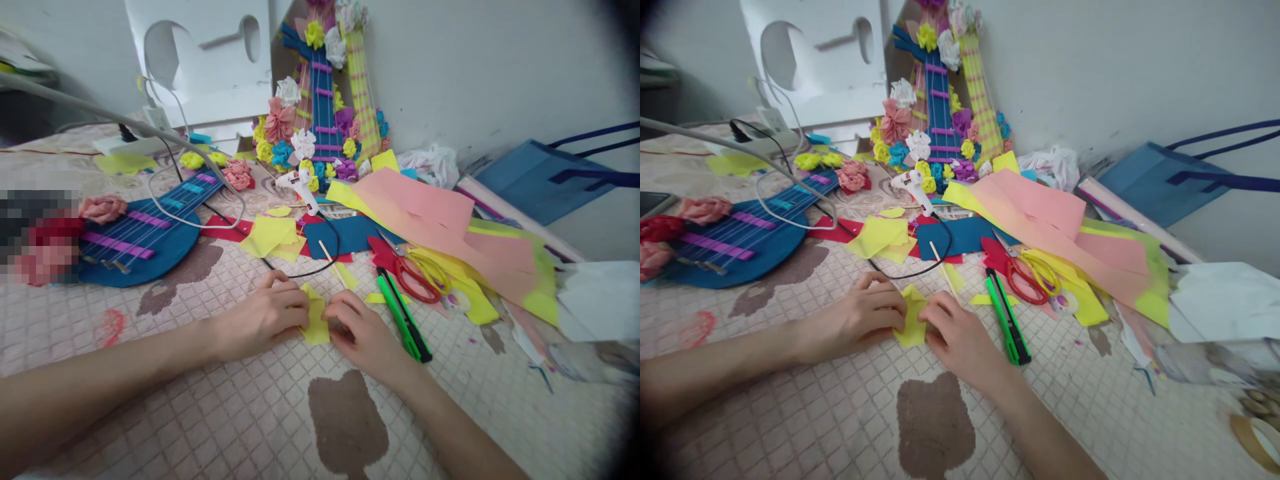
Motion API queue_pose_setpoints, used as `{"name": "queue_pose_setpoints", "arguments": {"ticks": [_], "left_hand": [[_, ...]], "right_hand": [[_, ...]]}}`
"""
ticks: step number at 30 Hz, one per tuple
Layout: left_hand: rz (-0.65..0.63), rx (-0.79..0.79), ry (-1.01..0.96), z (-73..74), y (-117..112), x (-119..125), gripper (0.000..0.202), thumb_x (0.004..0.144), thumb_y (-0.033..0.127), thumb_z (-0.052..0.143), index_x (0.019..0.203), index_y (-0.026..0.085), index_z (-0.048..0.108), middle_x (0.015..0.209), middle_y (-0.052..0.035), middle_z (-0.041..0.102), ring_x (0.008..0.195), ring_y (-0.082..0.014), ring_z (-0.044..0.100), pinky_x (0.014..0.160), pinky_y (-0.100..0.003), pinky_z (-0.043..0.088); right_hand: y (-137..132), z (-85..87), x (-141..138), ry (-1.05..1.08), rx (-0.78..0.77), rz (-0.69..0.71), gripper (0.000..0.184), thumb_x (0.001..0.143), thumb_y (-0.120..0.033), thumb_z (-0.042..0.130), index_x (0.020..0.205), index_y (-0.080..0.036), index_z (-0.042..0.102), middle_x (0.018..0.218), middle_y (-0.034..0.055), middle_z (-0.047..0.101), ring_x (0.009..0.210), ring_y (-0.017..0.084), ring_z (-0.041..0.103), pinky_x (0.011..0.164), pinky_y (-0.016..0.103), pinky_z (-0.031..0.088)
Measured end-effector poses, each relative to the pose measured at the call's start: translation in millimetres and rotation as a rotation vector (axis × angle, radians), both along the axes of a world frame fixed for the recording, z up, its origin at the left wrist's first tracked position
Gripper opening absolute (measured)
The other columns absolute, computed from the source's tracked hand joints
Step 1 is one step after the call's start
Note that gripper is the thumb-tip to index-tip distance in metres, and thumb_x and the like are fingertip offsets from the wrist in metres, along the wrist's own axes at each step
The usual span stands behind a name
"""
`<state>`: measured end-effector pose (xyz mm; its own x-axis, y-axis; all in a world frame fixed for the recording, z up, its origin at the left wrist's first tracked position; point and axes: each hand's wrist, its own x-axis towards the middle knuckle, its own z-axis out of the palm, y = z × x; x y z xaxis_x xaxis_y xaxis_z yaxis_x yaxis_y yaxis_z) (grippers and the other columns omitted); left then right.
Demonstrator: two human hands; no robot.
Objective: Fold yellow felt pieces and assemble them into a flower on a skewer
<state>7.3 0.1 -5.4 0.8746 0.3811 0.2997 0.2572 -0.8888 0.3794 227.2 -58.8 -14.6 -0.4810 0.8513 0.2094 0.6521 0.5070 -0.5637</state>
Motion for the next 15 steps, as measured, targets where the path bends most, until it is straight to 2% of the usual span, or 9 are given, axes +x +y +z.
{"name": "queue_pose_setpoints", "arguments": {"ticks": [5,10,15], "left_hand": [[-0.025,-0.186,0.034,2.2,8.3,-4.8,0.014,0.081,0.009,0.058,0.092,0.019,0.058,0.092,0.0000,0.064,0.094,-0.0169,0.057,0.090,-0.034,0.027],[-0.074,-0.285,0.058,6.4,11.3,-7.6,0.008,0.085,0.012,0.058,0.081,0.019,0.060,0.088,0.0012,0.064,0.091,-0.0152,0.057,0.089,-0.032,0.028],[0.021,-0.349,-0.024,5.3,7.3,-6.0,0.008,0.083,0.011,0.059,0.079,0.018,0.062,0.089,0.0009,0.066,0.090,-0.0143,0.060,0.089,-0.032,0.031]], "right_hand": [[0.5,4.7,2.6,0.006,-0.015,0.086,0.014,0.087,-0.009,0.051,0.092,-0.021,0.054,0.099,0.0040,0.051,0.090,0.015,0.053,0.078,0.028,0.046],[-1.8,4.4,0.6,-0.009,-0.050,0.115,0.010,0.092,-0.017,0.049,0.090,-0.021,0.058,0.097,0.0038,0.053,0.088,0.015,0.054,0.077,0.029,0.047],[-0.7,6.1,-1.1,0.030,-0.108,0.068,0.015,0.087,-0.011,0.052,0.097,-0.022,0.058,0.100,0.0039,0.054,0.091,0.015,0.055,0.080,0.029,0.048]]}}
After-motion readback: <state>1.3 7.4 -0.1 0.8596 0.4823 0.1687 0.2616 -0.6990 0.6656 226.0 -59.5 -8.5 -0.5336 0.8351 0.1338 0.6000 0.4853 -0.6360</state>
